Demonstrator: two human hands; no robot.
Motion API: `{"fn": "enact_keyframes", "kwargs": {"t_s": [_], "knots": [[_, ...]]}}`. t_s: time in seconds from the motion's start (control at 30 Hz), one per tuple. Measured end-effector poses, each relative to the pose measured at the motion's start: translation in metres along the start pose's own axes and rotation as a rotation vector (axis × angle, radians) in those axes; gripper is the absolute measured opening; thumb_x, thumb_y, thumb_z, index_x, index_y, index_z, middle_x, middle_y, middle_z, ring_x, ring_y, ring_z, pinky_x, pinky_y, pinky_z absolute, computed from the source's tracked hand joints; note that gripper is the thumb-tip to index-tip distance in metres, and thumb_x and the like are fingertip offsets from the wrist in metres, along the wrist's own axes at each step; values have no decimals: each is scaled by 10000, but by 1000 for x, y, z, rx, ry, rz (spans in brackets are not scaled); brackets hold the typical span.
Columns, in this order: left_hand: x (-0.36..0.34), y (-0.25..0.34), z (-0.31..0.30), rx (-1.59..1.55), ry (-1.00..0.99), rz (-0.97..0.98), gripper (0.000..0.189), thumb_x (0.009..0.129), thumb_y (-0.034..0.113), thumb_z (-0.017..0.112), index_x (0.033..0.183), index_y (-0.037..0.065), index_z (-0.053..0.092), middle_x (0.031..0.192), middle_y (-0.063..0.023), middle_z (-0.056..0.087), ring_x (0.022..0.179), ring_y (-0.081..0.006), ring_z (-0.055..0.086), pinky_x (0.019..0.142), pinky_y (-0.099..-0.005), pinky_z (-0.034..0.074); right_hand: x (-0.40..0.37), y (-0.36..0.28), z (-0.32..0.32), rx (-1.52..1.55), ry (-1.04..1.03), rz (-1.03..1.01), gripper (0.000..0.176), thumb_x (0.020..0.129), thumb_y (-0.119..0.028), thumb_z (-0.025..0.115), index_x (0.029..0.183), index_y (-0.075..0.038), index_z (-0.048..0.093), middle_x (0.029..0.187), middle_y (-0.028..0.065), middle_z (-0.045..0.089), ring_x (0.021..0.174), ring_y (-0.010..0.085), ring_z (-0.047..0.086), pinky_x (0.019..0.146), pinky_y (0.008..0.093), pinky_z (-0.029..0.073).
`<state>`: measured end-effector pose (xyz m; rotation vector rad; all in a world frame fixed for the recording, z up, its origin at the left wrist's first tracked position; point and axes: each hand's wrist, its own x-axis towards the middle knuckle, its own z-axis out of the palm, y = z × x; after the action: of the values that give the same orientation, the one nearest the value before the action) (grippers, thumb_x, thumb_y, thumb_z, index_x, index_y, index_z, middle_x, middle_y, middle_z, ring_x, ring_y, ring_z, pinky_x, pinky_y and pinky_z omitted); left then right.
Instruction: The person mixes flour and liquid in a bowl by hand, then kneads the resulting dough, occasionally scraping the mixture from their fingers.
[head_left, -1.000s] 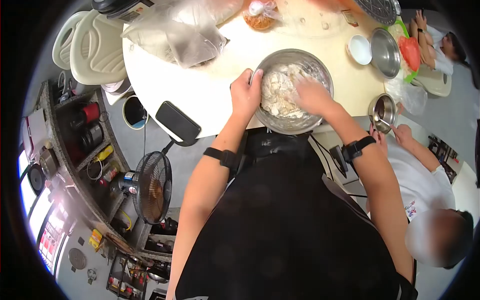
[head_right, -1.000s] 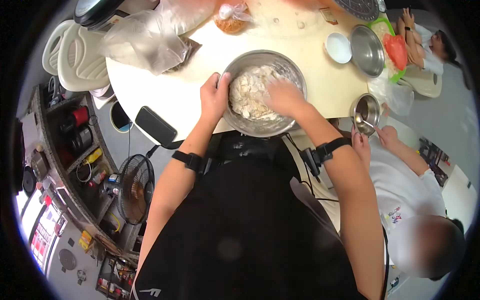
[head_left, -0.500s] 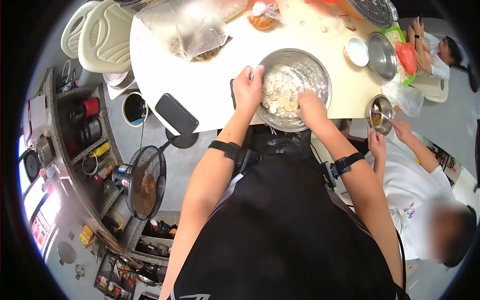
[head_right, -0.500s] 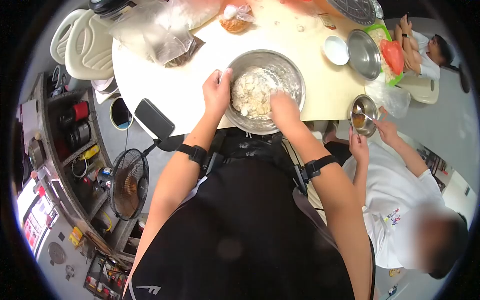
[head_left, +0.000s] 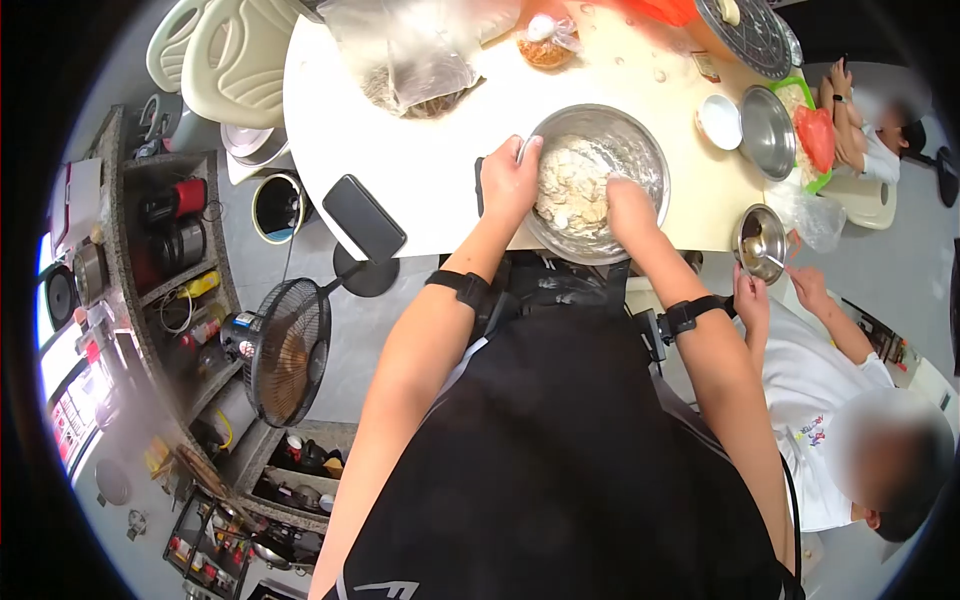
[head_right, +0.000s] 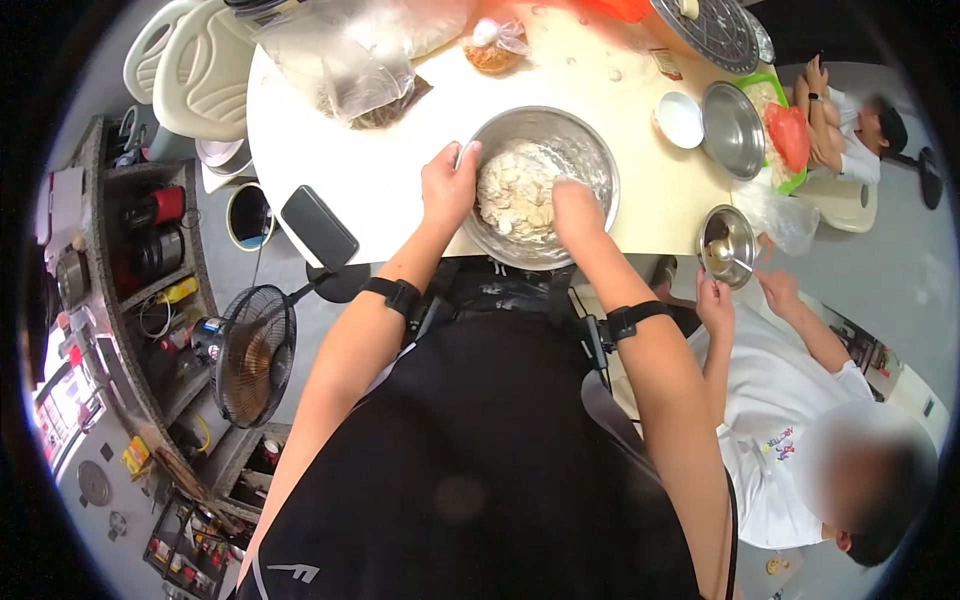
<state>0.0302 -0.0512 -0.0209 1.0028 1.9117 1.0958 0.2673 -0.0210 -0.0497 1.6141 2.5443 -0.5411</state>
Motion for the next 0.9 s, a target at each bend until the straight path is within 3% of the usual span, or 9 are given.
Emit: {"fn": "enact_keyframes", "kwargs": {"t_s": [0.13,0.23,0.33,0.47,0.6,0.73,0.8,0.83,0.9], "knots": [[0,-1,-1,33,12,31,449,1010,355,650,784,-23,562,722,-290,588,693,-488,581,654,-498,466,4,-4,-44,-13,39,11,166,800,42,628,948,37,702,983,279,710,1024,455,695,883,520,564],[0,4,-1,46,4,29,444,1008,355,653,796,-25,565,728,-290,589,684,-483,577,655,-501,465,4,-9,-72,182,220,-14,185,773,-22,710,951,27,729,993,263,725,987,452,702,894,505,548],[4,5,0,61,-2,54,443,1009,354,652,798,-25,565,731,-289,590,685,-479,580,661,-502,465,9,-35,-86,479,68,6,240,777,-38,728,1013,5,749,1023,250,739,1006,426,708,904,491,550],[2,4,-1,41,3,36,443,1008,356,654,799,-24,564,733,-281,591,686,-466,582,664,-494,466,7,-57,-83,411,-84,58,267,855,-91,668,1092,-15,763,1019,259,734,990,435,703,889,477,558],[1,8,-2,40,-4,11,445,1005,356,659,797,-26,562,730,-275,589,677,-462,567,662,-487,465,1,-44,-79,530,30,-25,251,890,-105,616,1071,-1,755,967,259,727,946,450,695,852,494,556],[1,11,-1,41,21,27,451,1006,351,663,784,-26,553,718,-275,578,664,-459,553,652,-479,464,6,-54,-85,437,16,40,247,919,-129,592,1075,9,724,1056,252,713,1044,438,671,917,487,532],[1,13,-1,22,17,24,471,1017,357,658,772,-22,524,690,-245,525,629,-355,448,637,-450,443,22,-58,-65,430,92,-13,258,940,-145,573,1101,5,707,1148,252,695,1128,429,645,965,481,519],[-2,14,-2,15,14,15,481,1023,360,655,766,-20,510,675,-230,498,612,-303,395,630,-435,432,31,-58,-47,374,129,-25,306,974,-202,556,1175,-18,696,1294,238,654,1238,437,589,1040,504,480],[-2,16,-1,8,23,8,476,1024,354,656,765,-18,511,660,-224,486,597,-294,389,617,-435,430,49,-66,-20,244,265,-22,327,985,-229,553,1191,-19,696,1319,220,657,1252,446,585,1062,525,466]]}}
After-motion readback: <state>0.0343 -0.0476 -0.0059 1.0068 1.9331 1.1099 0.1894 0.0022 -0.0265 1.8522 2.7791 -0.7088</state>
